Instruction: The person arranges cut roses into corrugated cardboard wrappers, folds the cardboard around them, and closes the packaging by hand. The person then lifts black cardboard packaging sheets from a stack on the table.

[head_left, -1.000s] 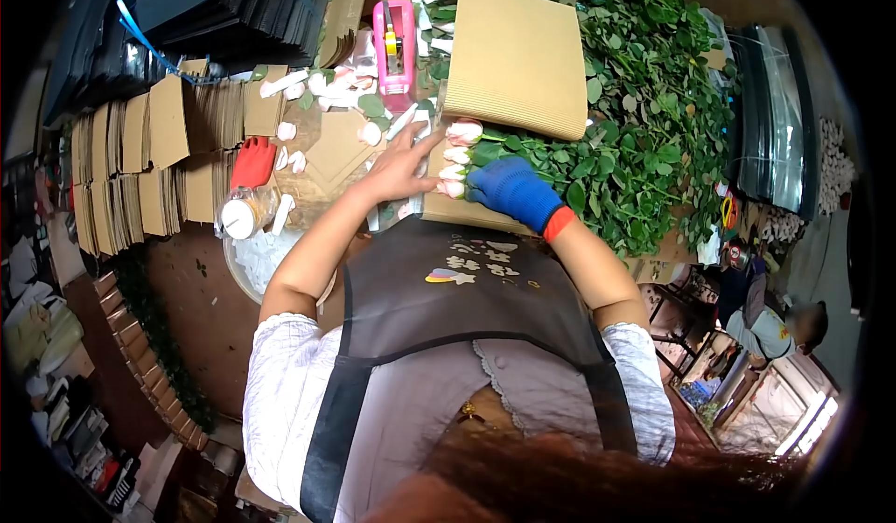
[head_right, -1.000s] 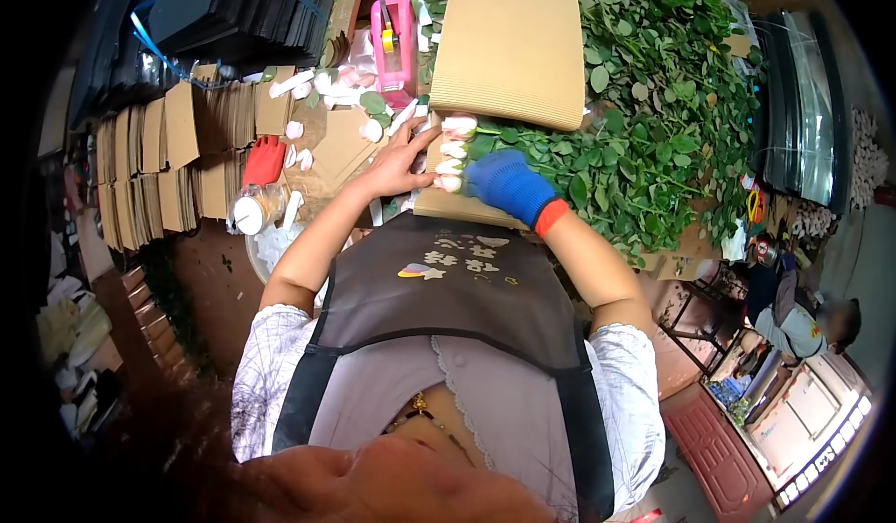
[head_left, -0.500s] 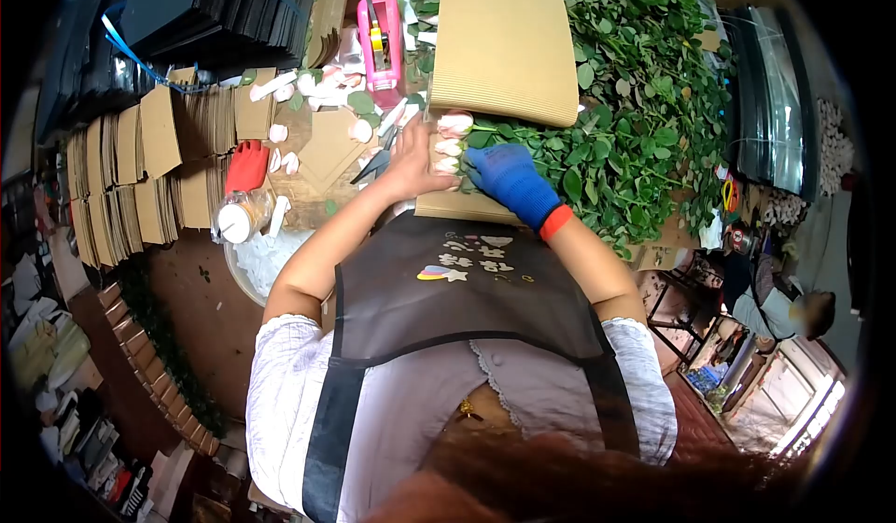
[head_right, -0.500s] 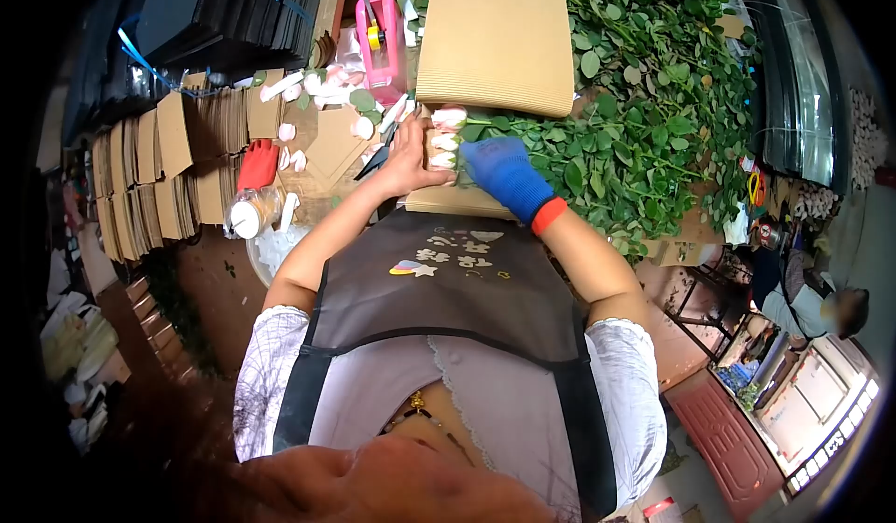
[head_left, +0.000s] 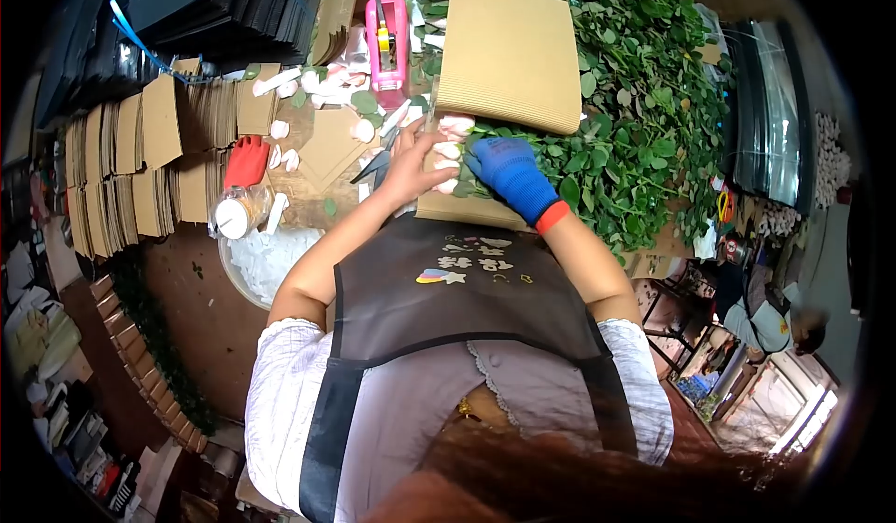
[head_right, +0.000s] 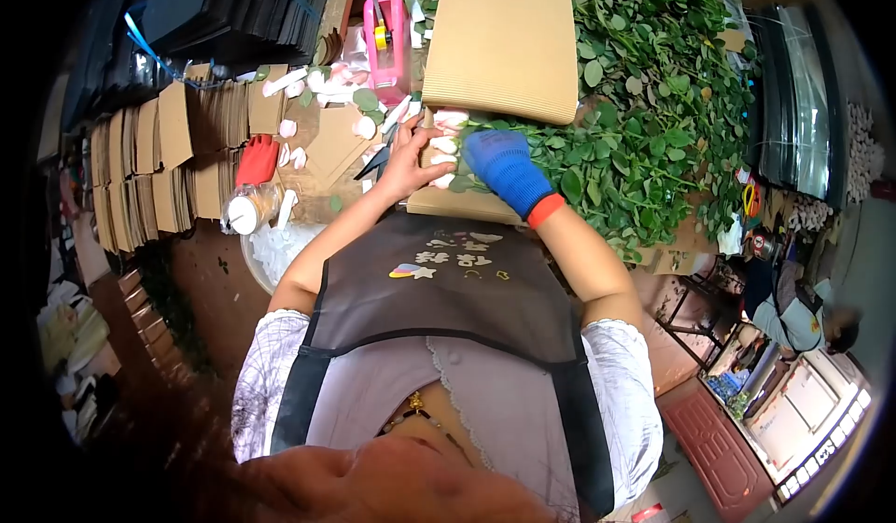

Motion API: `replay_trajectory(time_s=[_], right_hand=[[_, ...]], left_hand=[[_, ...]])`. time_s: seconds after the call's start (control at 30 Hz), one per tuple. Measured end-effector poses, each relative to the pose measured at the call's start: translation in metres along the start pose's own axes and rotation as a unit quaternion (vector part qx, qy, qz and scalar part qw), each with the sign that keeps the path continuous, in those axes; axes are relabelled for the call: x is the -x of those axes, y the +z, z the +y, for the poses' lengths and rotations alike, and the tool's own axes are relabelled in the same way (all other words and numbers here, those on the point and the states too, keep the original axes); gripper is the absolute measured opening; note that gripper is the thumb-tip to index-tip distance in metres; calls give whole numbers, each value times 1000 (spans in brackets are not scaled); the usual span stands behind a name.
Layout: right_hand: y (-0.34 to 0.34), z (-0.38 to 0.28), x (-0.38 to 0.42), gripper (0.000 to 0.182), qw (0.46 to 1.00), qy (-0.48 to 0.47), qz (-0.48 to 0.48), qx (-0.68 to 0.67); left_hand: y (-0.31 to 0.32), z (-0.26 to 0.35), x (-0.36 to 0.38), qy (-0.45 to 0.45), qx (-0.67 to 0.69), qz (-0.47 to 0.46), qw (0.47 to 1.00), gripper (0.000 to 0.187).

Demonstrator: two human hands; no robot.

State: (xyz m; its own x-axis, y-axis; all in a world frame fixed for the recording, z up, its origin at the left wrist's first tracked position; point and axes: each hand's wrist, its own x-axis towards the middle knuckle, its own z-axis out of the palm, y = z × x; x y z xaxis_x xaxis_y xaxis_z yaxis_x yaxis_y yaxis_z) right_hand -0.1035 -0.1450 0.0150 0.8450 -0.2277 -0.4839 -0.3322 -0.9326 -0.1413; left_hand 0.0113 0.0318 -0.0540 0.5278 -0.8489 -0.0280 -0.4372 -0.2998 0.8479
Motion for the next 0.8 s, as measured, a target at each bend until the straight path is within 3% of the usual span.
replay_trajectory(time_s=[0.07, 0.17, 0.23, 0.33, 0.43, 0.53, 0.57, 0.67, 0.8], right_hand=[[13, 2, -3, 32, 999, -27, -1, 25], [7, -2, -5, 31, 999, -19, -3, 41], [-1, 2, 10, 29, 999, -1, 34, -16], [-27, -8, 22, 34, 992, 65, 73, -74], [-12, 2, 11, 39, 993, 66, 85, -56], [-14, 12, -1, 41, 991, 45, 69, -109], [-17, 11, -4, 41, 996, 66, 14, -52], [-14, 11, -5, 40, 998, 53, 6, -33], [-11, 12, 6, 36, 997, 19, 44, -62]], left_hand=[[1, -1, 0, 8, -9, -3, 1000, 64], [4, 1, -5, -32, 30, 13, 999, 50], [11, 2, -6, -56, 75, 49, 994, 36], [13, 0, -3, -50, 52, 62, 995, 32], [13, 0, -2, -32, -18, 53, 998, 48], [6, 7, -9, -72, 52, 46, 995, 70], [1, 9, -11, -84, 54, 12, 995, 90], [6, -4, -23, -33, 12, 3, 999, 88], [10, 5, -38, -80, 6, 25, 996, 63]])
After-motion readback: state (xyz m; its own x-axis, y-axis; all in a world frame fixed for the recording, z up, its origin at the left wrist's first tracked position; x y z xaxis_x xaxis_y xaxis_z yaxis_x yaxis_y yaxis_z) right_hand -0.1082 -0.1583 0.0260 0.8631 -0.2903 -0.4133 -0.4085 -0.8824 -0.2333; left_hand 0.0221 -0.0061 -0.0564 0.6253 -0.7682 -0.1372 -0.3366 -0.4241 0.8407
